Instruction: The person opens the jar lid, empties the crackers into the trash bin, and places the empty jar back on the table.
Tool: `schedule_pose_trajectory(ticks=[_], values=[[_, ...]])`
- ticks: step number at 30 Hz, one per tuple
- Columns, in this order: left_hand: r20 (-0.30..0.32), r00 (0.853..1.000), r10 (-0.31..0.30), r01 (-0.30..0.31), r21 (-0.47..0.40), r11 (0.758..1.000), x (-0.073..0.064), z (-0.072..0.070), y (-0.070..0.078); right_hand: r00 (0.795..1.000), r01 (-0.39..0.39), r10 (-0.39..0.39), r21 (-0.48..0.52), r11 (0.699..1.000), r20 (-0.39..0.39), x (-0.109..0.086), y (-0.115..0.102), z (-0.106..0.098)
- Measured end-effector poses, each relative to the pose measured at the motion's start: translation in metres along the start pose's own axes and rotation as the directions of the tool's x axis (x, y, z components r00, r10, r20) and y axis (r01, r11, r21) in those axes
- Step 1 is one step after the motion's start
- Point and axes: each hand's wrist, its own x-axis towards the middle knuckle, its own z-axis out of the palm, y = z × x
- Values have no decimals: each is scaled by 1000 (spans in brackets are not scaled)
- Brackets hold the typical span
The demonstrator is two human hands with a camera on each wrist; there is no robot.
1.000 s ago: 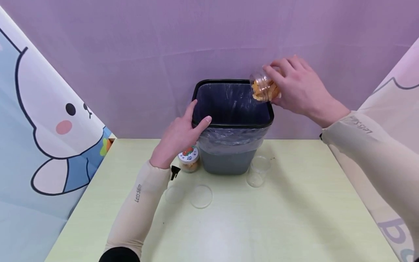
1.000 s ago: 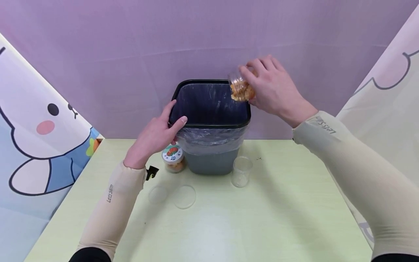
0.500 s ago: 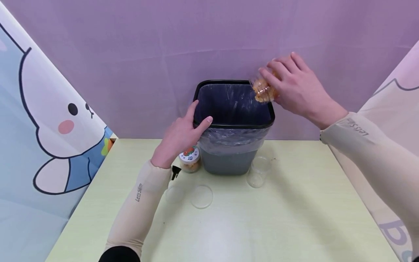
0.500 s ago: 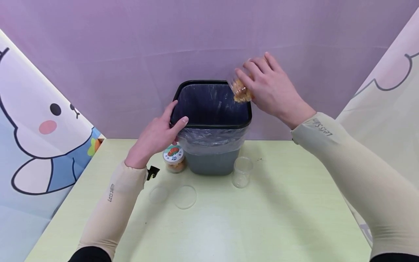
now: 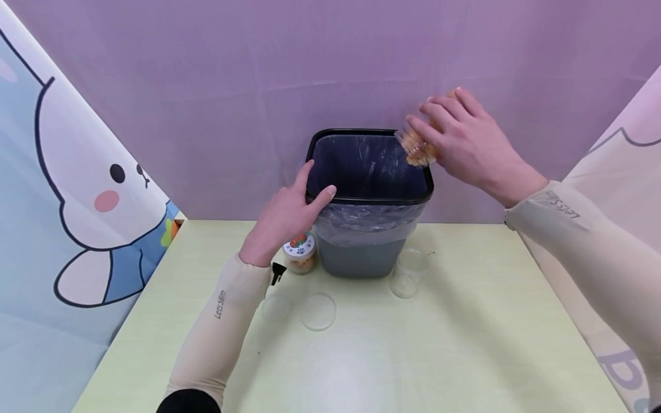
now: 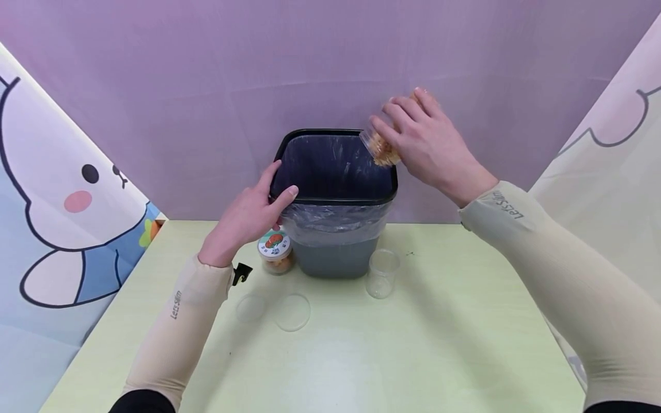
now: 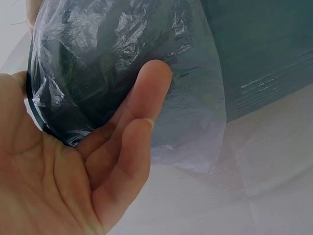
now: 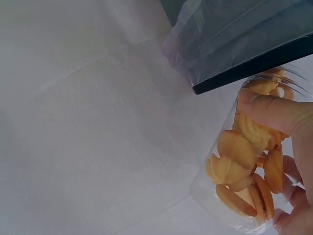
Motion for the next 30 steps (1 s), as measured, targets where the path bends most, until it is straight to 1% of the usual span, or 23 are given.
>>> schedule_pose_trajectory(ticks=[3,9,16,22,30], values=[[1,1000,1,-1,-2,1000,0,0,0,1000,4,-4,-9,1000,-2,-1,0,0],[5,1000,-3,3,-2,1000,0,0,1,999,24,-25,-16,1000,-32,0,1,3],[8,1000,-8,8,2,1000,0,-1,1,999,4,-4,-12,1000,-39,0,2,1],[10,1000,-10,10,4,1000,1,-1,1,999,12,-14,-32,999,-50,2,3,0],[13,1000,-14,14,4,1000,2,0,-1,998,10,-11,-24,1000,-63,1,4,1]])
